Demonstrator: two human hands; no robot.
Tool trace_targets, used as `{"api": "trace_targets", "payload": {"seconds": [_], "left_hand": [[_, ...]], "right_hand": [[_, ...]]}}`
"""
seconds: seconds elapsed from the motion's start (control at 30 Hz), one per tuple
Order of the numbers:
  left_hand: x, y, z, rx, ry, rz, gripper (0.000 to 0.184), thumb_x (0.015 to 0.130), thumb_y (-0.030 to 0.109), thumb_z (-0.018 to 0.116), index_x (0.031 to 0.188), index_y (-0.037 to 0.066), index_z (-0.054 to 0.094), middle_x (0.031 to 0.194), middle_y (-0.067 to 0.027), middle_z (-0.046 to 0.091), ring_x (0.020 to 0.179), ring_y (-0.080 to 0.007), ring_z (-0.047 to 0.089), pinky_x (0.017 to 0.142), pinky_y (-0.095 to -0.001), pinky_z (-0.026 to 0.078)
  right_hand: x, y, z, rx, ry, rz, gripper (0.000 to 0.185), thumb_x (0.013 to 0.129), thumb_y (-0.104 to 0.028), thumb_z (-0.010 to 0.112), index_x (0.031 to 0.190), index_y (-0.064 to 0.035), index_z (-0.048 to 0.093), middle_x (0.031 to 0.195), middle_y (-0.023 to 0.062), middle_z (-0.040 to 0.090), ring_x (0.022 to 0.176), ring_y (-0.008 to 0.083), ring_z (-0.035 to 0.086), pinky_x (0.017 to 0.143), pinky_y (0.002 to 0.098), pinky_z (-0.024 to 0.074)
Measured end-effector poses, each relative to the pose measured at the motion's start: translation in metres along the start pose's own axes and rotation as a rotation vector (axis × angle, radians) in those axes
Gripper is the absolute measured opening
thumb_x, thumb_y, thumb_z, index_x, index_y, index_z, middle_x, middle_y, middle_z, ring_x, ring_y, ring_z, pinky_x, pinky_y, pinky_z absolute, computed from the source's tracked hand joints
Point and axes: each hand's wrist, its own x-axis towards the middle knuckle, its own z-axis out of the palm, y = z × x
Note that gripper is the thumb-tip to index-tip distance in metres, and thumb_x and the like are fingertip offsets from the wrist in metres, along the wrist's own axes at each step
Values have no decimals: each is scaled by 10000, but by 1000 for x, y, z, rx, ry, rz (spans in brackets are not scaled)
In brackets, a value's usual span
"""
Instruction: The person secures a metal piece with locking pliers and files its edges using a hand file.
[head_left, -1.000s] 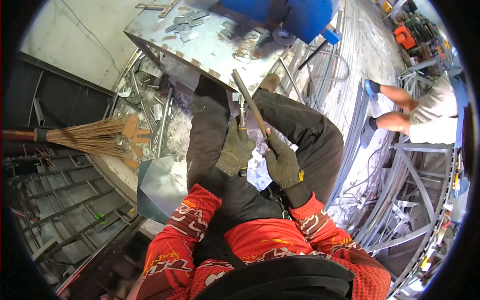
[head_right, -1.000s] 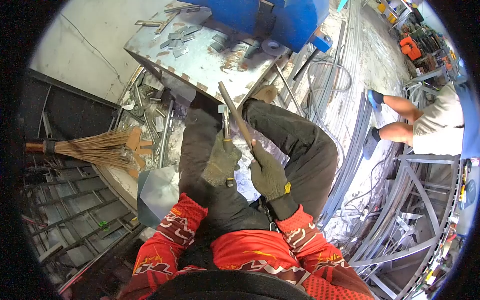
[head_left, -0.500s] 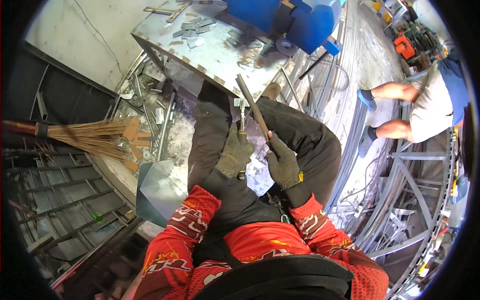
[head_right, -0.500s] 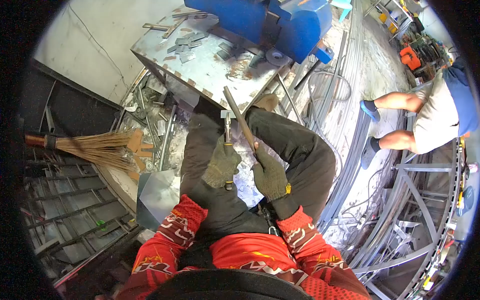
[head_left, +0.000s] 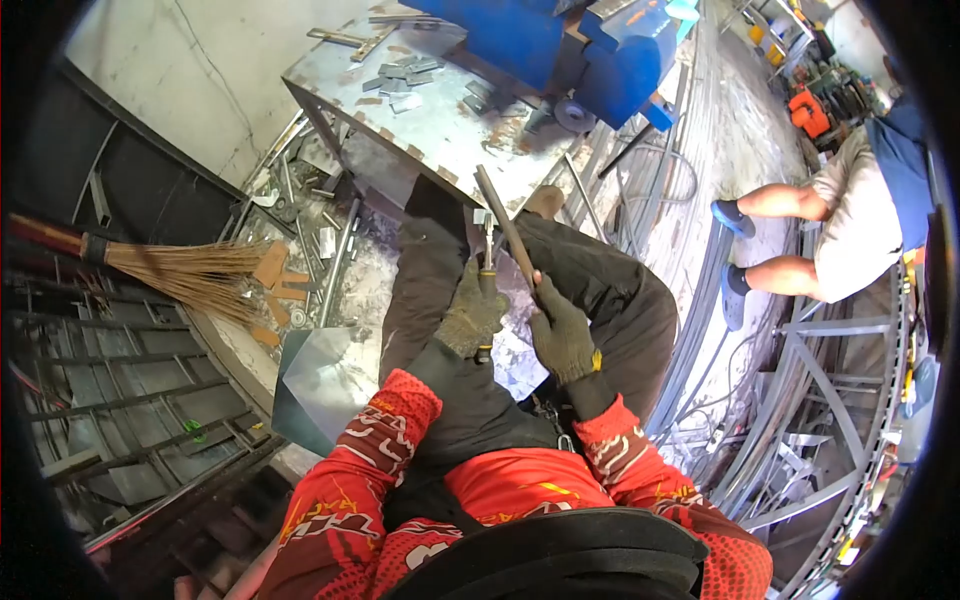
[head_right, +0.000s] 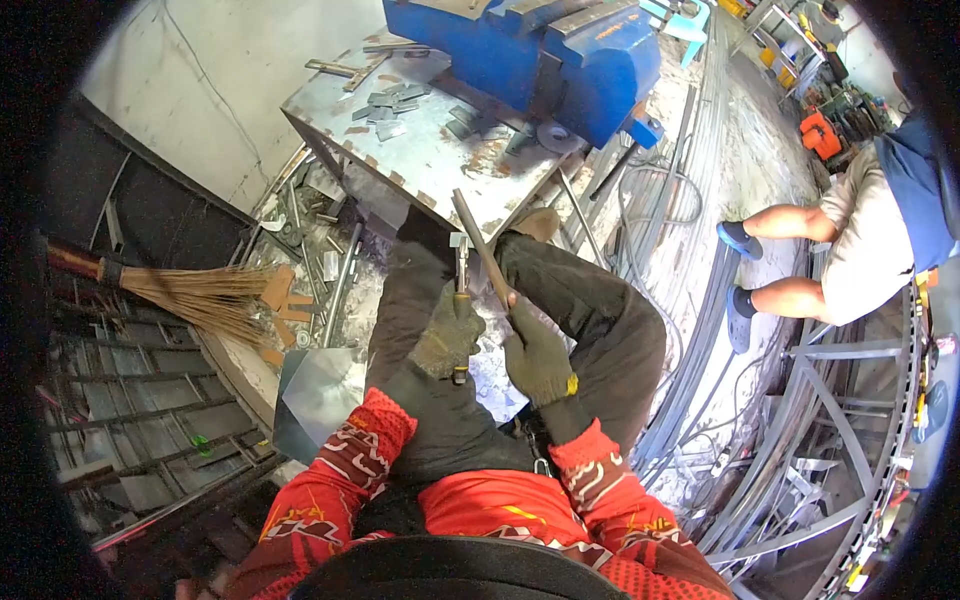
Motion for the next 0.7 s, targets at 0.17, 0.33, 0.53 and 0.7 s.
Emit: {"api": "trace_targets", "payload": {"seconds": [0.17,0.33,0.53,0.7], "left_hand": [[-3,64,-2,-139,-61,-248,749,863,-22,668,1519,75,321,1122,-136,634,889,-229,672,683,-323,581],[7,27,-4,26,-19,-233,788,860,18,667,1540,100,278,1004,-127,608,594,-228,620,466,-376,518],[-1,23,1,-121,61,-224,721,854,38,678,1497,104,359,933,-105,584,564,-197,603,436,-365,507],[-15,60,-8,-178,180,-186,518,887,48,669,1353,107,451,835,-63,560,533,-178,561,421,-334,472]], "right_hand": [[58,-2,7,21,-26,14,563,928,-73,585,1490,-66,547,1117,314,688,1028,485,681,863,484,550],[12,10,9,4,26,-44,577,932,-14,596,1506,-30,540,1274,294,694,1114,350,733,962,373,550],[-30,-6,-16,105,107,10,602,943,-10,602,1537,-22,506,1213,249,719,1042,188,697,927,308,532],[-23,-5,-24,174,83,163,581,910,-56,618,1477,37,532,1308,310,670,1217,408,681,1009,424,536]]}}
